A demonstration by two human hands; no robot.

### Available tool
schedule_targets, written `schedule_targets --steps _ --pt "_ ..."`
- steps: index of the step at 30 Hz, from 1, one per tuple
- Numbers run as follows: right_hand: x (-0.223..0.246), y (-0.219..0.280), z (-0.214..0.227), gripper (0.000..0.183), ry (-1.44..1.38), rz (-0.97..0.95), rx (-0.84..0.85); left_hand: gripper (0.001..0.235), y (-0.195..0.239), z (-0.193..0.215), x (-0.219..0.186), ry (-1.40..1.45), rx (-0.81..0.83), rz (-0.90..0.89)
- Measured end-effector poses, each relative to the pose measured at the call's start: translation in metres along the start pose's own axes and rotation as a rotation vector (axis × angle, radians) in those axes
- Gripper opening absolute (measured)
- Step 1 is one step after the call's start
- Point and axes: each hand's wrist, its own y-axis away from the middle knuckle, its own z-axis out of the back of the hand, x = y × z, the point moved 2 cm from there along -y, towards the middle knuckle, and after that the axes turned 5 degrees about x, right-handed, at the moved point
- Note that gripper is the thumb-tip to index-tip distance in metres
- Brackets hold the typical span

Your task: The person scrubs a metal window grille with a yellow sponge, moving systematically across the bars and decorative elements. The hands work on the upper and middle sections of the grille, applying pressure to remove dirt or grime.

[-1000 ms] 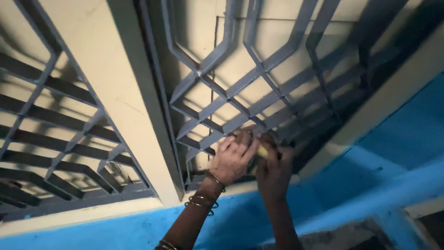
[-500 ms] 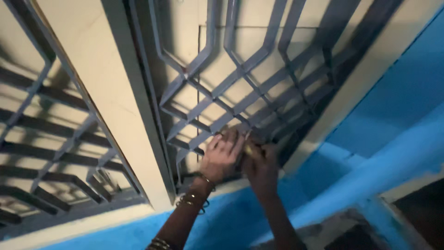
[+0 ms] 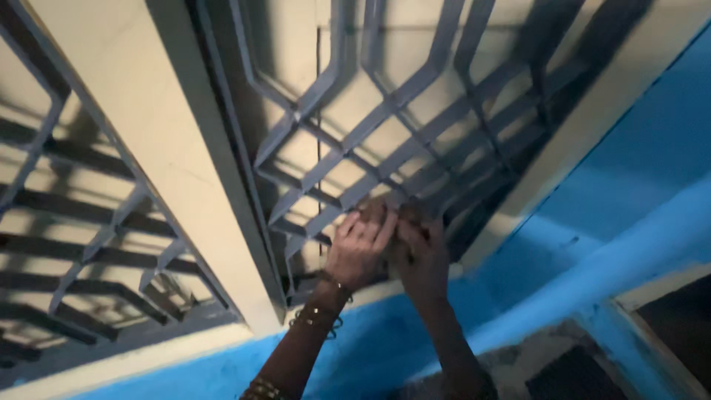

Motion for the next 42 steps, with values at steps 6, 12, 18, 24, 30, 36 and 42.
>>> schedule_targets --steps 6,12,18,24,30,36,42 --pt "-0.038 0.059 -0.037 0.022 -0.701 -0.332 0.067 0.063 0.000 0.015 -0.004 -0.043 -0.061 0.014" --pt "-0.014 0.094 -0.025 0.028 -0.792 -0.498 0.133 0.070 -0.004 0.026 -0.003 0.070 -0.050 0.000" --pt "0.016 0.038 0.003 0.038 -0.245 -0.049 0.040 0.070 -0.001 0.014 -0.004 0.051 0.077 0.045" --pt "-0.014 0.099 -0.050 0.038 -0.353 -0.260 0.114 0.073 -0.001 0.018 -0.004 0.058 -0.034 0.032" --pt "-0.068 0.111 -0.045 0.038 -0.669 -0.591 0.284 0.066 -0.001 0.018 -0.006 0.013 -0.014 0.030" --pt "-0.100 0.081 0.053 0.038 -0.526 -0.617 -0.056 0.068 -0.004 0.023 -0.011 0.098 0.020 0.086" --pt "-0.132 0.027 -0.003 0.046 -0.271 -0.715 -0.264 0.074 -0.020 0.018 -0.054 0.214 0.011 0.087"
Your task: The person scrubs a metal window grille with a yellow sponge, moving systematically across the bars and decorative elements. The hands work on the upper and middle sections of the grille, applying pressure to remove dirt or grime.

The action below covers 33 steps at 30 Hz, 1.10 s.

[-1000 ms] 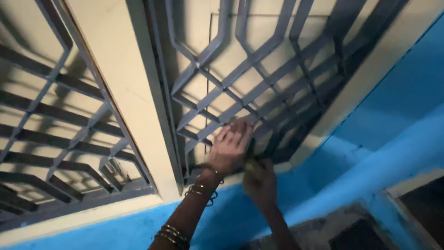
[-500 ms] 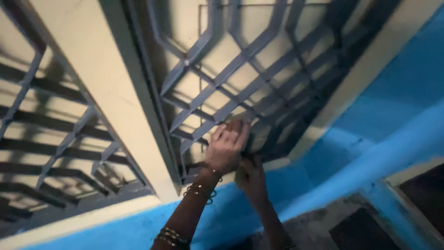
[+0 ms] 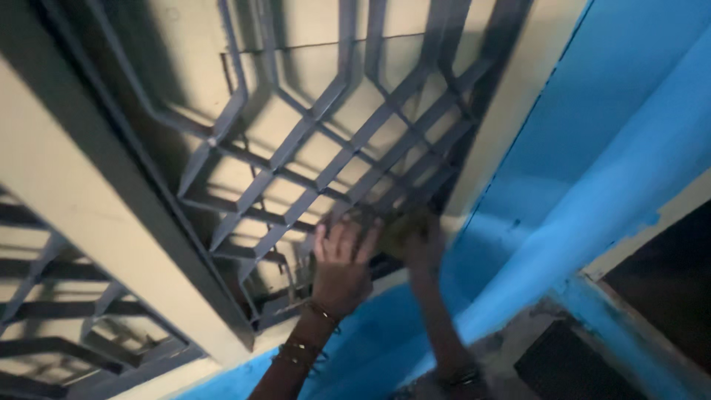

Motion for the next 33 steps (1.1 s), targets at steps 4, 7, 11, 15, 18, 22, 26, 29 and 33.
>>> schedule_targets --steps 4,7,11,15,18,22,26,29,33 --pt "-0.037 0.043 -0.007 0.029 0.256 0.483 0.113 0.073 -0.012 -0.019 -0.008 0.008 0.055 -0.070" --pt "-0.079 0.062 0.003 0.017 0.058 0.099 0.415 0.073 -0.015 -0.024 -0.004 -0.101 0.035 -0.063" --pt "-0.047 0.050 0.034 0.017 0.006 0.282 0.505 0.074 -0.004 -0.035 -0.006 -0.256 0.061 -0.070" --pt "0.056 0.024 0.062 0.024 -0.453 0.023 0.459 0.078 0.025 -0.049 -0.016 -0.106 0.229 -0.109" --pt "0.112 0.010 0.062 0.051 0.361 0.657 0.204 0.076 0.044 -0.062 -0.021 0.151 0.292 -0.040" --pt "0.109 0.006 0.024 0.041 0.472 0.714 0.152 0.081 0.043 -0.070 -0.022 0.311 0.368 0.164" --pt "0.082 0.024 0.014 0.047 0.333 0.661 0.155 0.085 0.038 -0.062 -0.023 0.382 0.326 0.191" --pt "0.073 0.035 0.017 0.053 0.227 0.654 0.210 0.085 0.030 -0.049 -0.020 0.476 0.238 0.144" --pt "0.055 0.028 0.032 0.049 0.176 0.436 0.405 0.078 0.027 -0.046 -0.030 0.589 0.420 0.312"
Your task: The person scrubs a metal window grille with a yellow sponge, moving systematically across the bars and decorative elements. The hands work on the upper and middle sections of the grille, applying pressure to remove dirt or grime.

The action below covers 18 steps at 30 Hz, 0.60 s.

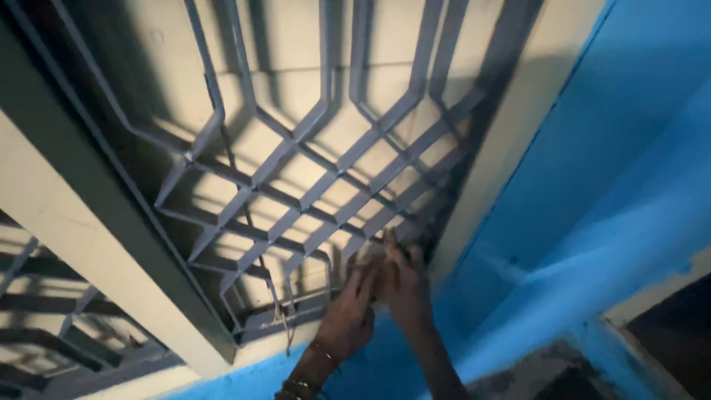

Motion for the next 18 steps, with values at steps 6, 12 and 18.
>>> schedule_targets --steps 6,12,18 --pt "-0.004 -0.008 0.048 0.038 -0.139 -0.165 0.003 0.069 -0.018 0.002 -0.022 -0.036 -0.247 -0.280" --pt "0.019 -0.032 0.028 0.035 0.300 0.223 -0.187 0.068 -0.036 -0.009 -0.052 0.021 -0.384 -0.290" --pt "0.014 -0.016 0.018 0.046 0.138 0.138 -0.103 0.069 -0.023 -0.009 -0.046 -0.002 -0.304 -0.230"
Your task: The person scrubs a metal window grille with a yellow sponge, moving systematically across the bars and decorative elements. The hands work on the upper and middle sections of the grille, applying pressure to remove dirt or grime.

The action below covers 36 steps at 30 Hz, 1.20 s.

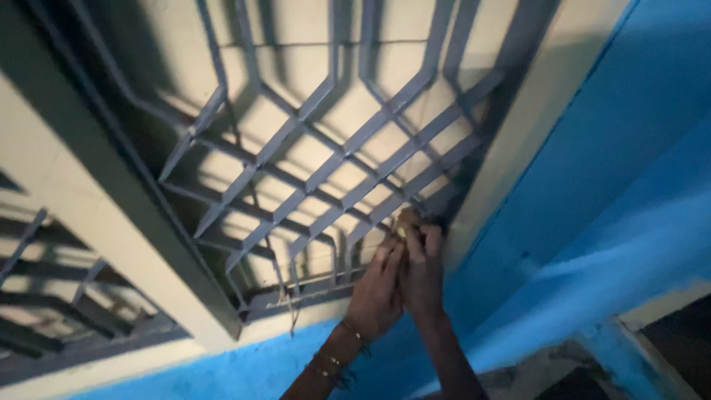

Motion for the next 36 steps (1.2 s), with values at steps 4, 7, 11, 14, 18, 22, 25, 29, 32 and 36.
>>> schedule_targets --steps 4,7,11,14,18,22,25,29,32,36 --pt "0.011 0.006 0.014 0.043 -0.137 -0.009 0.072 0.071 0.004 0.009 -0.006 0.021 -0.030 -0.051" --pt "0.021 -0.004 0.026 0.040 -0.072 0.071 -0.069 0.071 -0.008 0.010 -0.017 -0.012 -0.057 -0.074" --pt "0.023 -0.018 0.020 0.041 0.028 0.216 -0.064 0.076 -0.018 0.006 -0.010 -0.164 -0.052 -0.053" --pt "0.018 -0.009 0.011 0.046 0.082 0.138 0.082 0.071 -0.001 0.002 0.005 -0.198 0.081 0.033" --pt "0.013 0.002 0.000 0.054 -0.037 -0.108 0.121 0.085 0.010 0.012 0.013 -0.100 0.176 0.077" --pt "0.001 -0.003 0.012 0.040 -0.274 -0.082 0.031 0.070 -0.002 0.032 0.004 -0.045 -0.080 -0.193" --pt "-0.004 -0.010 0.004 0.037 -0.261 0.023 0.037 0.064 -0.010 0.035 0.005 -0.019 -0.105 -0.236" --pt "0.007 -0.003 -0.006 0.043 -0.088 -0.091 0.028 0.057 -0.015 0.024 0.015 -0.176 -0.065 -0.215" --pt "0.015 0.002 -0.003 0.049 0.076 -0.158 0.009 0.059 -0.010 0.022 0.022 -0.104 -0.050 -0.189" --pt "0.011 0.007 -0.008 0.037 0.007 -0.134 -0.033 0.070 -0.005 0.011 0.029 0.003 0.106 -0.018"
